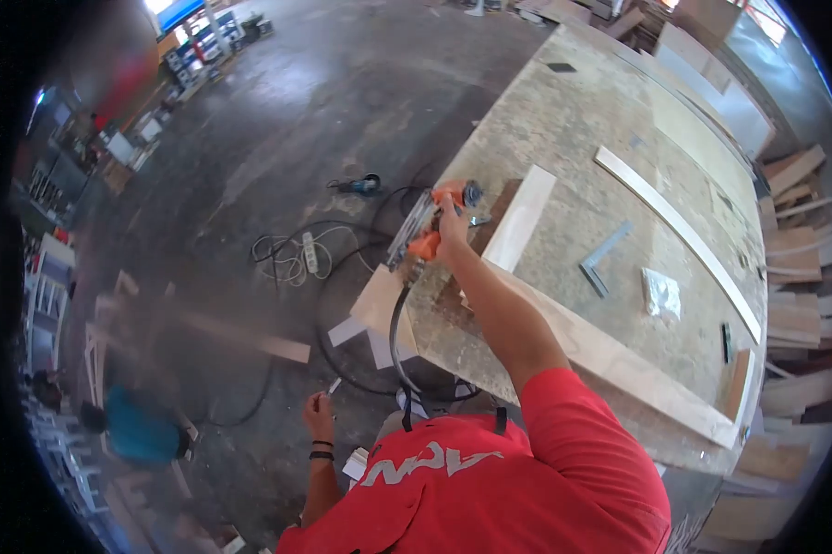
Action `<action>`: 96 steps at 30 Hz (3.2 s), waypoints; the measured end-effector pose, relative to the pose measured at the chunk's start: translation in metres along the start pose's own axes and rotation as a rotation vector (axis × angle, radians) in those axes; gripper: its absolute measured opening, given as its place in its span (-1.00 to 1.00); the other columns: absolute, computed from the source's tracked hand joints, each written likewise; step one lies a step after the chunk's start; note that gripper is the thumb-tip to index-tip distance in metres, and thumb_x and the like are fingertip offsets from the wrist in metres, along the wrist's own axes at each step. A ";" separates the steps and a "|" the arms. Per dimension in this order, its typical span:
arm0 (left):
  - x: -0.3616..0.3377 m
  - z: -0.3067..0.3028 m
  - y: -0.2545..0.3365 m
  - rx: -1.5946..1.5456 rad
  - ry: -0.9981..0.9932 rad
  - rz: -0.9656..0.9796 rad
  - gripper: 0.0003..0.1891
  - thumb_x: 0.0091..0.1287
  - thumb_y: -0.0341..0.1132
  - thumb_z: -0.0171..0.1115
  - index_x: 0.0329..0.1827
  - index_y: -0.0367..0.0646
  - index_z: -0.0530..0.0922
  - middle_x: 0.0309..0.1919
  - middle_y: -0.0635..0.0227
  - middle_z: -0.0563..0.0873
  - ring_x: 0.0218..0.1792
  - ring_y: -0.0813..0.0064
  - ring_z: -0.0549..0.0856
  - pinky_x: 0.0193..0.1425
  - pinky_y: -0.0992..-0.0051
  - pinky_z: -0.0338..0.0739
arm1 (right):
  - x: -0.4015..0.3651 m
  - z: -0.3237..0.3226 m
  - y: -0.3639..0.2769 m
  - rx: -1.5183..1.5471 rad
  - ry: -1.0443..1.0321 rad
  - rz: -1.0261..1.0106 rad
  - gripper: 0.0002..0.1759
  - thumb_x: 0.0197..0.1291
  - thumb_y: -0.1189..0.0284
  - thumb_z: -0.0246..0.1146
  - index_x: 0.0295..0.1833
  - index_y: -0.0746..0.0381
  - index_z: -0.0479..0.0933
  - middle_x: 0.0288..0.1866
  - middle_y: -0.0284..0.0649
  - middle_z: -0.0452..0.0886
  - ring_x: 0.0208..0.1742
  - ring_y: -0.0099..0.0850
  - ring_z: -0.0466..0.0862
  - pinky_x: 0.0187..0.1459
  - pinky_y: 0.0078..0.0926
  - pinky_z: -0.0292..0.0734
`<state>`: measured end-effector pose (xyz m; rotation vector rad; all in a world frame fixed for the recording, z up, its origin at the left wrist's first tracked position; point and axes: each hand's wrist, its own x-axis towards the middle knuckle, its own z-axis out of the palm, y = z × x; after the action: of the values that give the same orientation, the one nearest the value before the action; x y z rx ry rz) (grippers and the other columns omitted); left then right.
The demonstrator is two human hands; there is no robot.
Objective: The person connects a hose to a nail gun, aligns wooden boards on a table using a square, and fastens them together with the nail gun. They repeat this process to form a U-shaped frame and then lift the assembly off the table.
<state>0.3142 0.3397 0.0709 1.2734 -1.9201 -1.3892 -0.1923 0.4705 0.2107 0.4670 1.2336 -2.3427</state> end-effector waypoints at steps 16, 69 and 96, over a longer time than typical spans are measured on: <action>0.015 0.143 0.176 -0.468 -0.844 -0.460 -0.60 0.53 0.01 0.01 -0.03 -0.15 0.60 -0.26 0.32 0.76 -0.45 0.57 0.73 -0.42 0.58 0.59 | -0.084 -0.048 0.102 -0.022 -0.110 0.239 -0.55 0.35 -0.05 0.22 -0.04 0.12 0.43 -0.45 -0.27 0.48 -0.51 -0.36 0.55 -0.43 -0.23 0.59; -0.182 0.089 -0.102 0.774 -0.086 0.026 -0.61 0.42 -0.19 0.12 -0.03 -0.44 0.61 -0.09 -0.12 0.71 -0.04 -0.08 0.67 0.14 0.11 0.51 | -0.391 -0.553 -0.319 -2.056 -0.015 -0.420 0.21 -0.40 0.18 0.55 0.52 0.14 0.21 0.04 -0.08 0.52 0.14 -0.10 0.48 0.20 -0.16 0.35; -0.276 -0.056 -0.213 0.526 -0.049 -0.422 -0.63 0.25 -0.07 0.09 -0.29 -0.16 0.73 -0.19 0.02 0.76 -0.09 -0.01 0.73 0.04 0.11 0.60 | -0.463 -0.171 -0.366 -1.545 -0.120 -0.384 -0.13 -0.29 0.22 0.31 0.28 0.35 0.48 -0.29 -0.23 0.59 -0.43 -0.51 0.62 -0.42 -0.52 0.58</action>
<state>0.5773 0.5366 -0.0576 1.9994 -2.2285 -1.1289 0.0171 0.9029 0.5944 -0.4593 2.6335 -0.9489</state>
